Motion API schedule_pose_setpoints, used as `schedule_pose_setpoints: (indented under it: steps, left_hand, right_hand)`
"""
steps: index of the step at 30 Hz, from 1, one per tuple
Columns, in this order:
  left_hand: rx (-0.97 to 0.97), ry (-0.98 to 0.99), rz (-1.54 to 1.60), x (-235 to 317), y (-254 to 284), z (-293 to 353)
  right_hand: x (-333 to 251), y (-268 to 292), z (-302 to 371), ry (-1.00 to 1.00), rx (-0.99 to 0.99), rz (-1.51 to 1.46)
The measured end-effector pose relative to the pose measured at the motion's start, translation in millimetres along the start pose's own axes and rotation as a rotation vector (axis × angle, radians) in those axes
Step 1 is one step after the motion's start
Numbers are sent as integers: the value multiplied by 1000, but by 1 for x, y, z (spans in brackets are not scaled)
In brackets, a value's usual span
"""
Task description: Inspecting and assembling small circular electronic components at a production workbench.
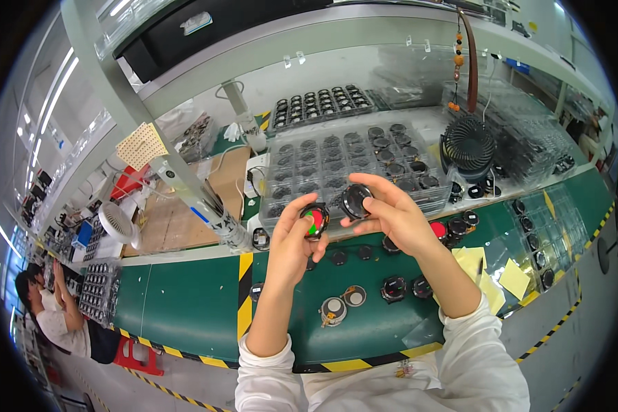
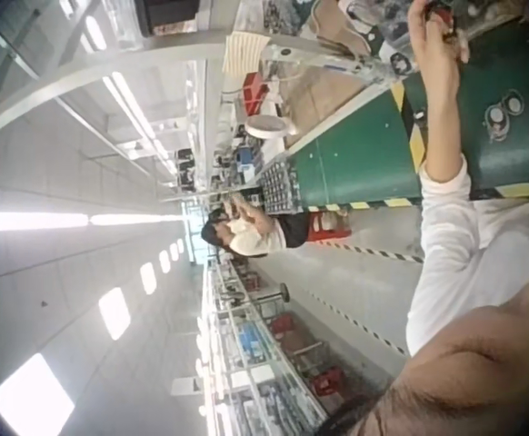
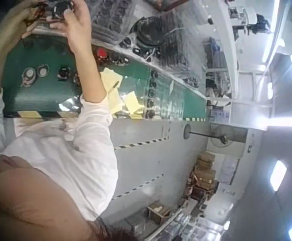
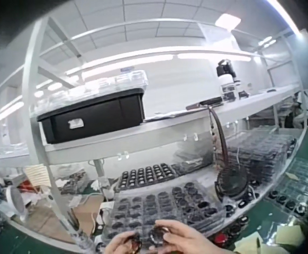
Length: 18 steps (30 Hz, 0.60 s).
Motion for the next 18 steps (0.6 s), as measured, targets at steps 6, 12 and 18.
schedule_pose_setpoints:
  steps: [6,12,18]
  left_hand:
    - [54,49,10,-1,-3,1]
    - [-118,79,77,-8,0,-6]
    - [18,98,44,-7,0,-2]
  right_hand:
    - [10,-1,0,-41,42,34]
    - [29,13,-4,-87,38,-82]
    - [36,6,-1,-142,20,-34]
Point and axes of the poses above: each hand's wrist, its own z-axis away from the middle knuckle, its own y-axis out of the back of the hand, x = y × z, the point moved 6 cm from there along -z, towards the middle knuckle, and after that the axes turned 7 degrees about y, right-handed, at the moved point
